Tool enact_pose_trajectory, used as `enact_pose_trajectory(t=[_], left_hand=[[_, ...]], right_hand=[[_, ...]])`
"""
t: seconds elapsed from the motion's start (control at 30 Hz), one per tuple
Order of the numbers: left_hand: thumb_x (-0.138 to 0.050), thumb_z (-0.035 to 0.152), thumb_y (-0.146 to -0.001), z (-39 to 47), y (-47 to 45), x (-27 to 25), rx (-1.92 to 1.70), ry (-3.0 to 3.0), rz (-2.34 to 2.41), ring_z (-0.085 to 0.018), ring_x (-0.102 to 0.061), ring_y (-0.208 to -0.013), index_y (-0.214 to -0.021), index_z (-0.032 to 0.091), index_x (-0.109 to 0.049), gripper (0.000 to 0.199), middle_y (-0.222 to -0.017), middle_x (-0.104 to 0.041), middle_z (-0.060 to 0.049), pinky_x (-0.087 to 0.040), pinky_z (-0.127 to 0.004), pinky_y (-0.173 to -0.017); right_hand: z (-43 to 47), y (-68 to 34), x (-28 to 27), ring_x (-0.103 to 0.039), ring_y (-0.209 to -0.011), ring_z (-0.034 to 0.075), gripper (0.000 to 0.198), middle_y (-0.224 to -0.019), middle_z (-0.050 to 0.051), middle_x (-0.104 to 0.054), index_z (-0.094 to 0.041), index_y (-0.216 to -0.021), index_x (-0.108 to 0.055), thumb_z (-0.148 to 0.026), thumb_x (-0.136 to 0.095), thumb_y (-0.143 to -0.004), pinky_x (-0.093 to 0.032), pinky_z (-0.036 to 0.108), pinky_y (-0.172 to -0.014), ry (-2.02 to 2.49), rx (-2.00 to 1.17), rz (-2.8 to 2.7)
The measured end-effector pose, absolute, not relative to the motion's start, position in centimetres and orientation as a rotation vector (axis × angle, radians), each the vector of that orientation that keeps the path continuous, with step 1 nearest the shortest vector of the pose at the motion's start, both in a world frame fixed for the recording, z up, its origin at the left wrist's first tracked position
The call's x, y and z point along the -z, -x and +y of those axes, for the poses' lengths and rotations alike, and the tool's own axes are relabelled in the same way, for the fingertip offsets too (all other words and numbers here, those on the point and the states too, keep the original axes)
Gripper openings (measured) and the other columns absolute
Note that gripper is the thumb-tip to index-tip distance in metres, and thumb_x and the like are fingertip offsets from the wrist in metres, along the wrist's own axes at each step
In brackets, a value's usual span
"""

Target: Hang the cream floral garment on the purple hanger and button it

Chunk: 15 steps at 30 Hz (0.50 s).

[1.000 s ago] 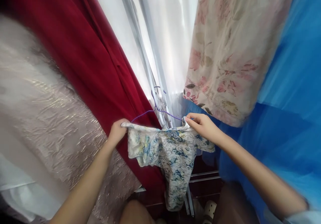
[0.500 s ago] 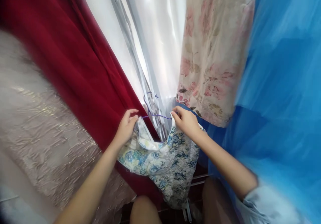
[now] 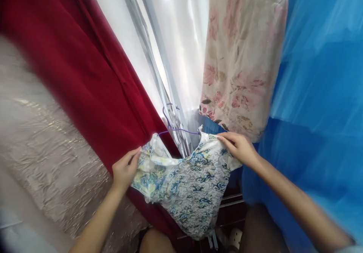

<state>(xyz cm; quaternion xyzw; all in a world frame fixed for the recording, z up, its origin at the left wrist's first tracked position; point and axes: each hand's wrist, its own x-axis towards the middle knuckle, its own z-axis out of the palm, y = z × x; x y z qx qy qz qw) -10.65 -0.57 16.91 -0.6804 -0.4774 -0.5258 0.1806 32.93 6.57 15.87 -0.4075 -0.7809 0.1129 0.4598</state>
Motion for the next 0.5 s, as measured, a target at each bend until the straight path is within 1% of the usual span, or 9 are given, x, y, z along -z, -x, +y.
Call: enact_pose_trajectory(t=[0.03, 0.1, 0.17, 0.23, 0.3, 0.37, 0.43, 0.5], left_hand=[[-0.064, 0.028, -0.093, -0.7, 10.5, -16.8, 1.543, 1.905, -1.394, -0.019, -0.072, -0.091, -0.106, 0.02, -0.074, 0.018, -0.103, -0.077, -0.004, -0.056, -0.029, -0.089], [-0.063, 0.032, -0.093, -1.0, 10.1, -16.8, 1.705, 1.88, -1.52, -0.018, -0.071, -0.084, -0.1, 0.019, -0.073, 0.018, -0.094, -0.076, -0.004, -0.056, -0.027, -0.078], [-0.064, 0.037, -0.091, -1.2, 9.7, -17.1, 1.905, 1.871, -1.659, -0.017, -0.069, -0.076, -0.092, 0.019, -0.07, 0.02, -0.082, -0.073, -0.003, -0.054, -0.024, -0.068], [-0.067, 0.043, -0.086, -1.1, 9.4, -17.7, 2.126, 1.845, -1.786, -0.016, -0.065, -0.069, -0.086, 0.018, -0.066, 0.025, -0.076, -0.07, -0.002, -0.051, -0.023, -0.062], [-0.073, 0.045, -0.078, -0.9, 9.2, -18.6, 2.337, 1.771, -1.89, -0.016, -0.064, -0.067, -0.086, 0.017, -0.066, 0.03, -0.077, -0.071, -0.003, -0.05, -0.024, -0.061], [-0.077, 0.045, -0.072, -0.7, 9.2, -19.5, 2.465, 1.69, -1.939, -0.017, -0.064, -0.069, -0.088, 0.016, -0.066, 0.035, -0.08, -0.071, -0.004, -0.05, -0.025, -0.062], [-0.075, 0.046, -0.073, -0.9, 9.3, -20.1, 2.44, 1.671, -1.924, -0.018, -0.064, -0.072, -0.089, 0.017, -0.066, 0.034, -0.082, -0.071, -0.004, -0.051, -0.026, -0.065], [-0.069, 0.046, -0.08, -1.5, 9.6, -19.8, 2.229, 1.718, -1.886, -0.018, -0.063, -0.075, -0.089, 0.018, -0.067, 0.03, -0.083, -0.07, -0.003, -0.05, -0.026, -0.068]], right_hand=[[6.7, -32.8, -15.9, -0.068, -0.1, 0.026, 0.031, -0.106, 0.005, -0.076, -0.024, -0.102, -0.075, -0.046, -0.052, -0.099, -0.048, 0.034, -0.088, 0.998, -0.223, -1.909], [7.1, -32.2, -16.0, -0.067, -0.093, 0.026, 0.03, -0.098, 0.006, -0.076, -0.023, -0.099, -0.075, -0.044, -0.054, -0.099, -0.048, 0.035, -0.085, 0.995, -0.143, -1.893], [7.2, -31.5, -16.2, -0.065, -0.081, 0.023, 0.031, -0.086, 0.005, -0.073, -0.021, -0.094, -0.074, -0.044, -0.054, -0.098, -0.047, 0.033, -0.074, 0.997, -0.17, -1.878], [7.2, -30.9, -16.9, -0.061, -0.069, 0.02, 0.033, -0.076, 0.003, -0.069, -0.019, -0.091, -0.072, -0.045, -0.054, -0.098, -0.043, 0.03, -0.063, 0.997, -0.278, -1.824], [7.0, -30.4, -18.1, -0.058, -0.065, 0.018, 0.034, -0.073, 0.002, -0.067, -0.019, -0.089, -0.071, -0.047, -0.055, -0.096, -0.04, 0.029, -0.058, 0.98, -0.346, -1.733], [6.4, -29.8, -20.0, -0.06, -0.07, 0.02, 0.032, -0.077, 0.003, -0.069, -0.018, -0.089, -0.072, -0.048, -0.059, -0.094, -0.041, 0.029, -0.061, 0.94, -0.328, -1.648], [5.7, -28.9, -21.9, -0.063, -0.077, 0.022, 0.03, -0.085, 0.006, -0.072, -0.018, -0.091, -0.073, -0.046, -0.061, -0.093, -0.044, 0.03, -0.067, 0.892, -0.306, -1.61], [4.6, -27.7, -23.4, -0.063, -0.08, 0.022, 0.029, -0.087, 0.007, -0.072, -0.018, -0.089, -0.072, -0.044, -0.062, -0.092, -0.045, 0.03, -0.069, 0.861, -0.35, -1.629]])
